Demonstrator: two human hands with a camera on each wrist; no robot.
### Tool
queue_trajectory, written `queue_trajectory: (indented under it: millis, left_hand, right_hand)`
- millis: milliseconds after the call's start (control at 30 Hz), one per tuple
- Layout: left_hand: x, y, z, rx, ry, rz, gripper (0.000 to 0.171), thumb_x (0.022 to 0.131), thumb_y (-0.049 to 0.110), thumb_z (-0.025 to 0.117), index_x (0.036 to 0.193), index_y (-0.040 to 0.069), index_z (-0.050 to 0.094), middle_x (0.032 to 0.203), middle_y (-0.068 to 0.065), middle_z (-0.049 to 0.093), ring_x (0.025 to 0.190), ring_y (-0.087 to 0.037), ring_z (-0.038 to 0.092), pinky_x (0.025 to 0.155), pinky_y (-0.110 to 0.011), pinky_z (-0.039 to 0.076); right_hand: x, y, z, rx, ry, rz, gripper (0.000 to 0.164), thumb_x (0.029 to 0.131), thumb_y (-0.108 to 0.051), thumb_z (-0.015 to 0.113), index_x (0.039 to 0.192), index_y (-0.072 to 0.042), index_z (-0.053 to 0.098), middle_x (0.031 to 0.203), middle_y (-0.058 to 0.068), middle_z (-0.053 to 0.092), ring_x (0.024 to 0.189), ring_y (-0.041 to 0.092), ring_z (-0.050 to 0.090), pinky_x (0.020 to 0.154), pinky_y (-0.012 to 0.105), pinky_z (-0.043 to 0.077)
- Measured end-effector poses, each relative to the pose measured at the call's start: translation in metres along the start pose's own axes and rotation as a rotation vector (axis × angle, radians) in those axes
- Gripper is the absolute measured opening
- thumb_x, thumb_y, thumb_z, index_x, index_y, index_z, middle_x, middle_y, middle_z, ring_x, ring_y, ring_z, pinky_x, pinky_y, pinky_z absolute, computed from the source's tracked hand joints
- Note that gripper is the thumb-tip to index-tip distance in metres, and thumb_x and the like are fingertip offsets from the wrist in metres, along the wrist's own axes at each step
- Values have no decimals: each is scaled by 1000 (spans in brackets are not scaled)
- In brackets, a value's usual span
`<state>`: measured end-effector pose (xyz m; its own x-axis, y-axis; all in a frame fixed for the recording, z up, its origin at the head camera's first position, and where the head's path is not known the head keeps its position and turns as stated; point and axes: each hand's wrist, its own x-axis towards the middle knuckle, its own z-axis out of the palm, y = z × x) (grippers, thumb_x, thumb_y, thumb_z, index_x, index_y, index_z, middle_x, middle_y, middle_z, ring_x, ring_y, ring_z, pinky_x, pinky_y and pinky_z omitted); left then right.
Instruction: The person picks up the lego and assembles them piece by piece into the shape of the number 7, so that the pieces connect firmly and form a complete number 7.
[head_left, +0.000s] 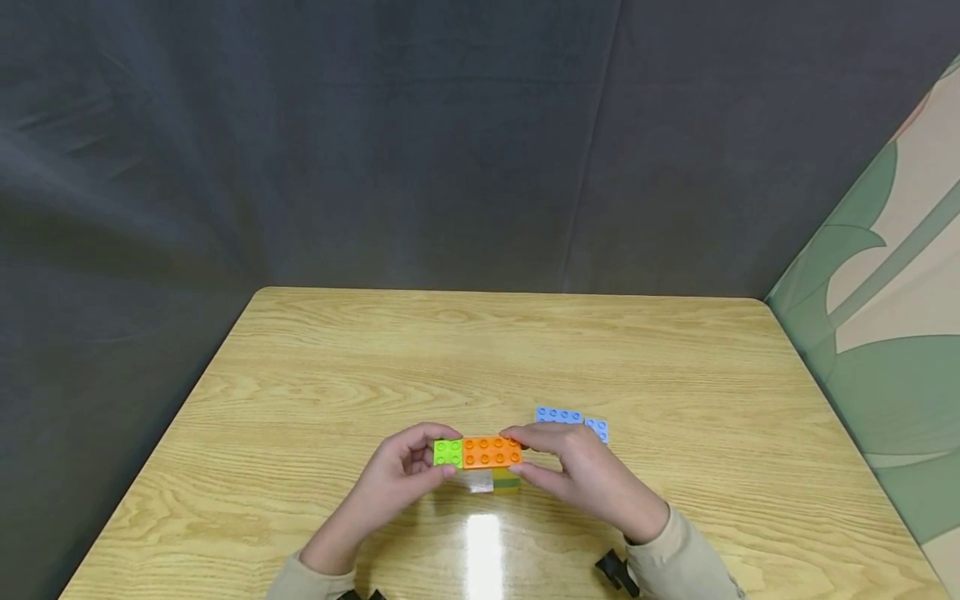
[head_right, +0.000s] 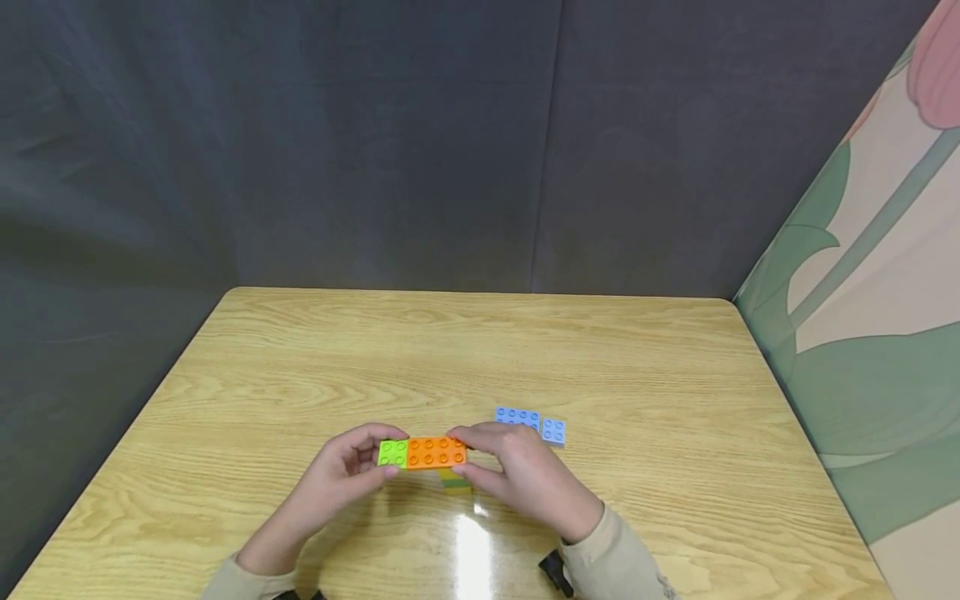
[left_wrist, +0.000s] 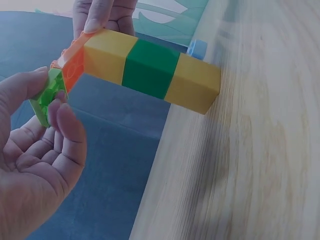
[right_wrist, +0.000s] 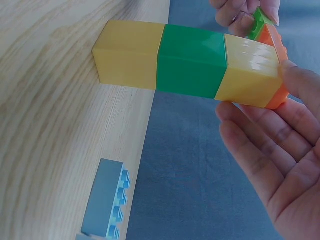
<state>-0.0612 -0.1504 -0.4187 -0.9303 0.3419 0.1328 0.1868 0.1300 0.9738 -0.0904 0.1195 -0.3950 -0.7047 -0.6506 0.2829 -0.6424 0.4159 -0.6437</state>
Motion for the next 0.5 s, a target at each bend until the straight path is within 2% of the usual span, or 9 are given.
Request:
queue_trajectory:
  millis: [200,500]
  left_hand:
    - [1,1,-1,-46,-10,-35,35,85,2,71,119,1,62,80,-6,58,67,-10,50,57,-17,46]
    - [1,2,2,-98,-26,-56,41,85,3,72,122,-4,59,101,-21,65,77,-12,61,66,-20,54]
  right_hand:
    - [0,0,0,2,-4,7,34,92,-25,69,124,-12,66,115,-2,69,102,11,65,82,30,56]
    - [0,-1,0,3,-7,9,33,93,-25,68,124,-13,66,115,-2,69,101,11,65,82,30,56]
